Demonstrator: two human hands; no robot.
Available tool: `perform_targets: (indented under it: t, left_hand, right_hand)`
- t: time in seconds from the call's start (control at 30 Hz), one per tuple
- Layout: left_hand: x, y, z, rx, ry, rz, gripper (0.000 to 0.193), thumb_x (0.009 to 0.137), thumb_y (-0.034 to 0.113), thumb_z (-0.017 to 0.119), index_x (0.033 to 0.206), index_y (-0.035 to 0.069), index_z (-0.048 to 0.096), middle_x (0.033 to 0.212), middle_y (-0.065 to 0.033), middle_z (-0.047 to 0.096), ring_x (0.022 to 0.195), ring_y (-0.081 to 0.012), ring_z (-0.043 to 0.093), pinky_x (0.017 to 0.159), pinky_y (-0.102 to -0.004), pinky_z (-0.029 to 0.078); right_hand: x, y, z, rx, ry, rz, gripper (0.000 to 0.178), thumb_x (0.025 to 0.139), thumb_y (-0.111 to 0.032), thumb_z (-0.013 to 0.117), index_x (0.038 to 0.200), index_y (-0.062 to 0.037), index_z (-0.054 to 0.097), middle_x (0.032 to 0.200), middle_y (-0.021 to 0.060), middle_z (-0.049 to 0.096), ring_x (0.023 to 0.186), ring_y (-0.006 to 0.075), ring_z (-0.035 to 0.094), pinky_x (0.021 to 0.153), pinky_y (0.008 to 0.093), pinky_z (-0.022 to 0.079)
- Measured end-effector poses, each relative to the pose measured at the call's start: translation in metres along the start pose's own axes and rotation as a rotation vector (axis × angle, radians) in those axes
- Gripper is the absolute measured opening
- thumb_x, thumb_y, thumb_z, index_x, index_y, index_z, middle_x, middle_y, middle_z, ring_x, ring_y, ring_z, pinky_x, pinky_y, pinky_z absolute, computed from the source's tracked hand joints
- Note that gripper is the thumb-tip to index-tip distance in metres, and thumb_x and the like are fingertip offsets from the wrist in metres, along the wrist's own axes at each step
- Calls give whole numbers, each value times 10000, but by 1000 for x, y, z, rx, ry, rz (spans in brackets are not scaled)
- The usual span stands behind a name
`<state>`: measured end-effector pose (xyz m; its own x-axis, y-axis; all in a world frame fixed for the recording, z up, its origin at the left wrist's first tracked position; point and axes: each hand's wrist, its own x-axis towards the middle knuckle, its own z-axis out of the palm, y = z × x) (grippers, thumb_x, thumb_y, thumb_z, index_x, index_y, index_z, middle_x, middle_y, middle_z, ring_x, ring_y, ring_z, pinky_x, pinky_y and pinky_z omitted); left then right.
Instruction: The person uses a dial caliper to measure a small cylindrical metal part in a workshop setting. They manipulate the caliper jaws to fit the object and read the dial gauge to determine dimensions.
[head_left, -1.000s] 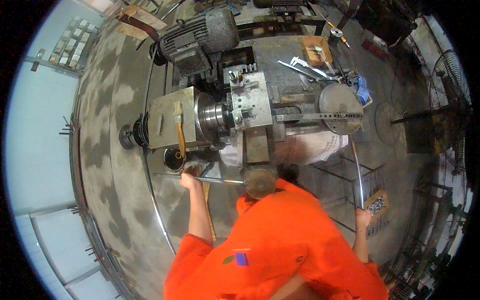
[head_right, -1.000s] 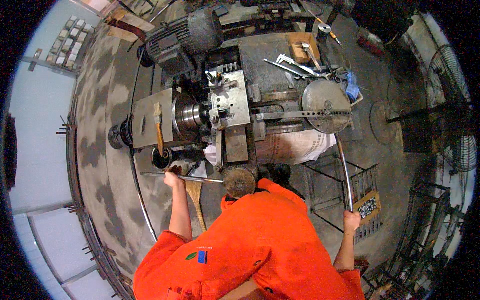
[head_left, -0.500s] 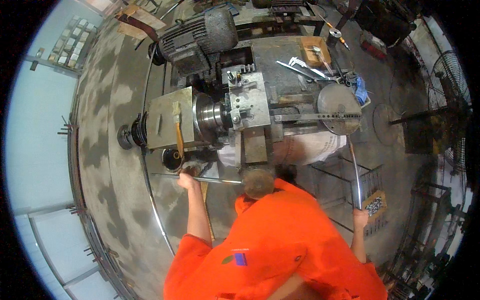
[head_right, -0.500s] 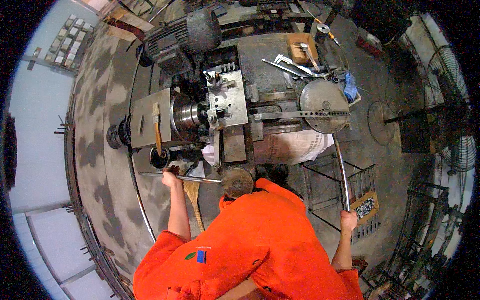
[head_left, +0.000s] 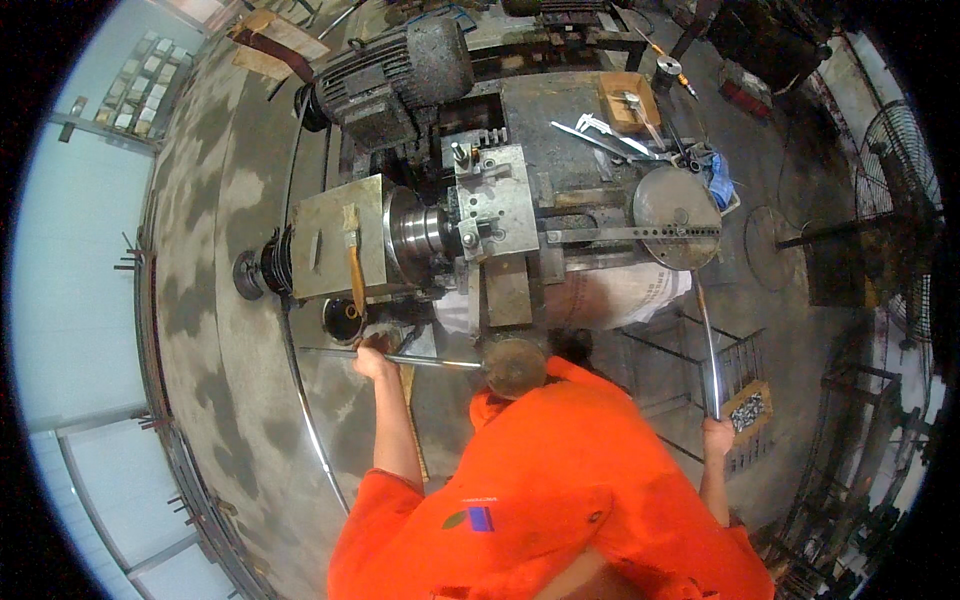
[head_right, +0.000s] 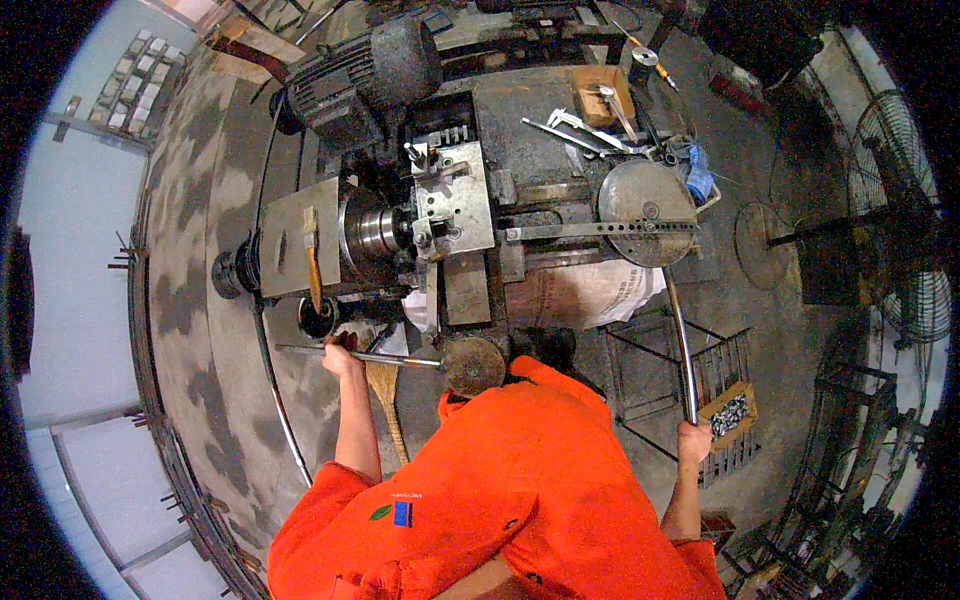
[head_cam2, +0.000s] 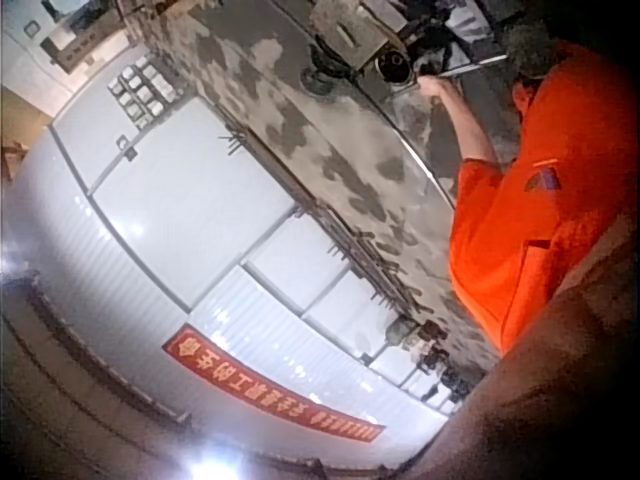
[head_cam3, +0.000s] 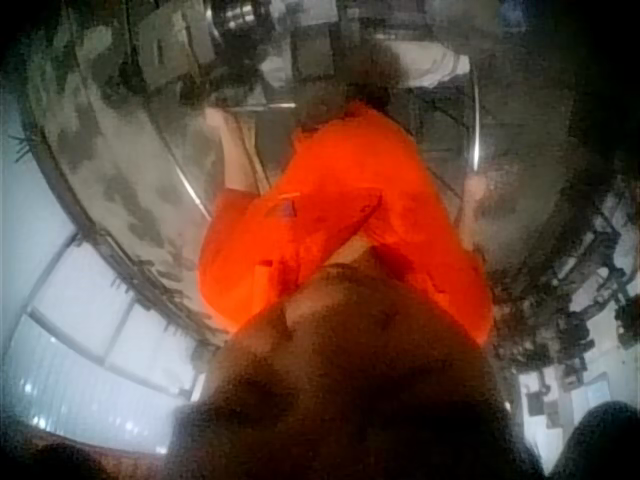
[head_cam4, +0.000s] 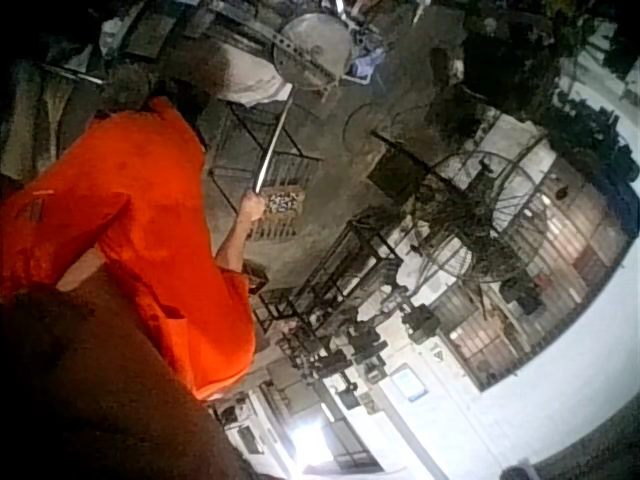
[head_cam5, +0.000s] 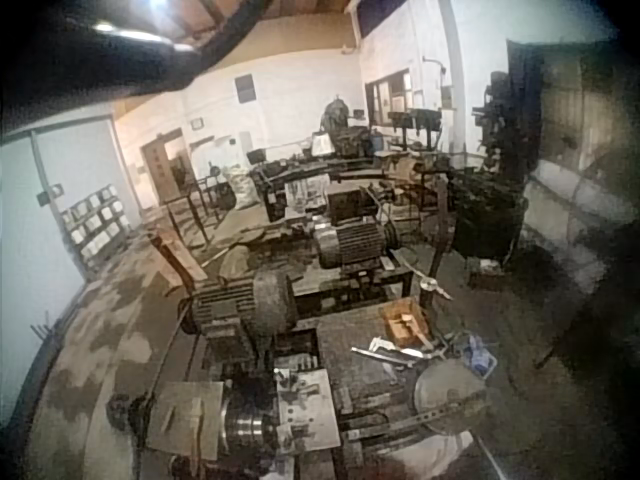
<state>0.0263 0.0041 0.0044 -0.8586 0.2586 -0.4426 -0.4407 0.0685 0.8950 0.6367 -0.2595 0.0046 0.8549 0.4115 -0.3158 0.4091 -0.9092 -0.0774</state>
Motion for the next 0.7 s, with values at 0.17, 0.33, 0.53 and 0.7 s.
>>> perform_targets:
  t: [0.17,0.33,0.53,0.7]
  left_hand:
    - [10,-4,-3,-3,20,4,219,719,-54,467,935,-18,473,766,-166,574,604,-266,585,527,-350,505]
    - [10,-5,-3,10,-15,-7,203,731,-54,463,931,-29,488,769,-165,575,620,-266,585,530,-348,506]
    - [12,-7,-3,-2,26,17,209,710,-72,470,915,-49,504,760,-161,567,612,-263,582,529,-359,510]
    - [-2,1,3,10,17,6,224,696,-85,471,915,-50,504,768,-158,560,593,-261,574,514,-356,505]
  right_hand:
    - [3,11,8,69,16,-63,348,591,-244,526,763,56,559,781,264,589,761,425,571,708,451,458]
    - [11,30,26,28,61,-78,317,603,-254,541,748,26,572,762,241,590,735,420,570,677,454,462]
    - [3,23,24,-61,139,-130,338,622,-306,584,673,27,595,744,234,595,736,404,585,679,462,472]
    - [3,28,25,-43,121,-161,319,617,-283,576,680,29,595,752,241,592,749,404,585,684,461,466]
